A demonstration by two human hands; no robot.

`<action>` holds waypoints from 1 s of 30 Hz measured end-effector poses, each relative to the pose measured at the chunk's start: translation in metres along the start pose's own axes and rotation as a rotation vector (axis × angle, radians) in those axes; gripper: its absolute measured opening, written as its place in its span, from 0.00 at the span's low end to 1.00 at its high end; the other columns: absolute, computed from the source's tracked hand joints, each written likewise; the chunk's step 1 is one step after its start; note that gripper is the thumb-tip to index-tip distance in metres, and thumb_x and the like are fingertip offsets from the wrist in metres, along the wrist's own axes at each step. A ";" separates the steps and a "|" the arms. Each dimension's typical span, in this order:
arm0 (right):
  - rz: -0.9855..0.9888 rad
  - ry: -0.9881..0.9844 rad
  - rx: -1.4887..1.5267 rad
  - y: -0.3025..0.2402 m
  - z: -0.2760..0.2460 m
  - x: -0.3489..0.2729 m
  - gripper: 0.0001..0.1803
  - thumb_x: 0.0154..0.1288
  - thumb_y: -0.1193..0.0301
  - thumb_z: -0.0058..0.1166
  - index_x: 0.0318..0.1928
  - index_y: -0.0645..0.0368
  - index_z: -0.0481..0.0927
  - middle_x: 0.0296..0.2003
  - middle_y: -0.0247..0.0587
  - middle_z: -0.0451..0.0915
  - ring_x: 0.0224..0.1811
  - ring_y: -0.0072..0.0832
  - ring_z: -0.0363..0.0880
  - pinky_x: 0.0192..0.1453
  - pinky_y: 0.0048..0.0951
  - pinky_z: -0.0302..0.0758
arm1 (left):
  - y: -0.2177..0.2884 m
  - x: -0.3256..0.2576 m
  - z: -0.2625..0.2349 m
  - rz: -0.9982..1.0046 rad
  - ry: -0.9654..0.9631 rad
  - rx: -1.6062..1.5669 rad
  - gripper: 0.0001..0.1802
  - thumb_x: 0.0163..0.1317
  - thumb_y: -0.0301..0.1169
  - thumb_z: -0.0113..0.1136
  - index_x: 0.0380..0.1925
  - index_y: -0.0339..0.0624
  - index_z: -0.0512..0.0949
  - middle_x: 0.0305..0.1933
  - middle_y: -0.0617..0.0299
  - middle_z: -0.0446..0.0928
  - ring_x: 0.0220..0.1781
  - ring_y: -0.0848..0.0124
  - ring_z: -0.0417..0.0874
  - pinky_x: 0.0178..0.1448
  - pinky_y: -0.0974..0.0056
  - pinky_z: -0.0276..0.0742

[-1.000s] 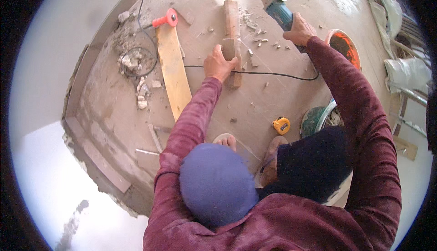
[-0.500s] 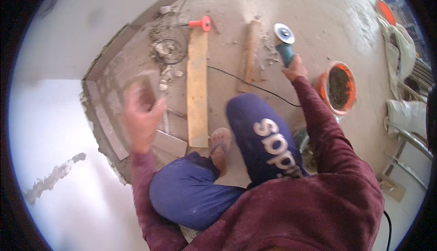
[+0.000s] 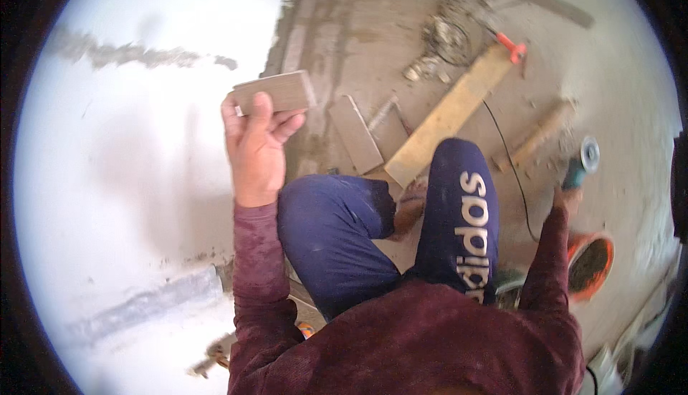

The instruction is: The person uses an angle grinder to cut a tile, then hammers a wooden spacer into place. They apply adhesive to the floor and a tile using a trowel, then place the tile on the floor and tap it with a hammer.

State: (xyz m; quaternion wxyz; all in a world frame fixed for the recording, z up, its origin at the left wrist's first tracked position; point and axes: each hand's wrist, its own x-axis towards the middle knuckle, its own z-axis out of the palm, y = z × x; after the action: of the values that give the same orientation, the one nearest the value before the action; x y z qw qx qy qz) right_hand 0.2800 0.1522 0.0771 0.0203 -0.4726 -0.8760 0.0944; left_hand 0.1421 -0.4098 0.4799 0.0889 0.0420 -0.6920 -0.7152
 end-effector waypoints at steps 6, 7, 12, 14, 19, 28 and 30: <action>0.083 -0.032 0.007 0.007 0.008 -0.002 0.39 0.46 0.53 0.68 0.57 0.59 0.69 0.54 0.51 0.74 0.57 0.48 0.74 0.58 0.48 0.72 | -0.009 -0.011 -0.013 -0.040 0.133 -0.074 0.18 0.69 0.31 0.53 0.54 0.36 0.63 0.53 0.49 0.74 0.53 0.56 0.81 0.51 0.59 0.83; 0.054 -0.023 0.004 0.011 0.015 -0.001 0.40 0.46 0.53 0.68 0.57 0.60 0.69 0.54 0.51 0.74 0.58 0.48 0.74 0.58 0.48 0.72 | -0.009 -0.011 -0.014 -0.047 0.117 -0.098 0.17 0.69 0.31 0.53 0.54 0.36 0.63 0.53 0.49 0.74 0.53 0.56 0.81 0.52 0.58 0.83; 0.056 -0.067 0.048 0.002 0.005 0.001 0.42 0.45 0.53 0.70 0.57 0.61 0.67 0.53 0.51 0.72 0.58 0.47 0.72 0.59 0.47 0.71 | -0.005 -0.011 -0.006 -0.011 0.037 -0.179 0.15 0.70 0.29 0.49 0.53 0.36 0.63 0.55 0.48 0.74 0.57 0.53 0.79 0.56 0.58 0.80; 0.069 -0.091 0.017 -0.008 0.001 -0.004 0.43 0.44 0.53 0.71 0.57 0.60 0.66 0.52 0.51 0.72 0.58 0.48 0.71 0.60 0.47 0.70 | -0.007 -0.010 -0.004 0.044 0.000 -0.155 0.14 0.70 0.28 0.49 0.52 0.36 0.63 0.55 0.49 0.73 0.58 0.53 0.79 0.57 0.58 0.80; -0.061 0.093 -0.043 0.019 0.034 0.010 0.45 0.44 0.53 0.71 0.58 0.60 0.64 0.52 0.52 0.72 0.57 0.49 0.72 0.59 0.46 0.71 | 0.001 -0.014 -0.001 0.127 -0.028 -0.216 0.12 0.70 0.27 0.50 0.50 0.37 0.64 0.55 0.48 0.74 0.58 0.53 0.79 0.58 0.59 0.80; -0.148 -0.075 0.045 0.045 0.012 0.006 0.42 0.47 0.61 0.67 0.63 0.58 0.65 0.56 0.53 0.72 0.59 0.50 0.71 0.61 0.45 0.70 | -0.015 -0.029 0.005 0.092 -0.040 -0.366 0.14 0.68 0.28 0.54 0.51 0.35 0.68 0.55 0.46 0.75 0.58 0.52 0.79 0.62 0.55 0.76; -0.099 -0.252 0.438 0.081 -0.011 -0.028 0.39 0.49 0.59 0.65 0.62 0.60 0.68 0.56 0.52 0.73 0.61 0.45 0.71 0.65 0.44 0.66 | -0.041 -0.057 -0.042 0.070 0.006 -0.218 0.17 0.69 0.29 0.52 0.54 0.32 0.68 0.58 0.44 0.72 0.62 0.53 0.74 0.67 0.54 0.69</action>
State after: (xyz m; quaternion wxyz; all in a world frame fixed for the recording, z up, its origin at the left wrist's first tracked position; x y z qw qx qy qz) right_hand 0.3637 0.1741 0.0742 0.0177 -0.3979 -0.8523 0.3390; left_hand 0.2025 -0.4396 0.4340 0.1199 0.0099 -0.6110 -0.7824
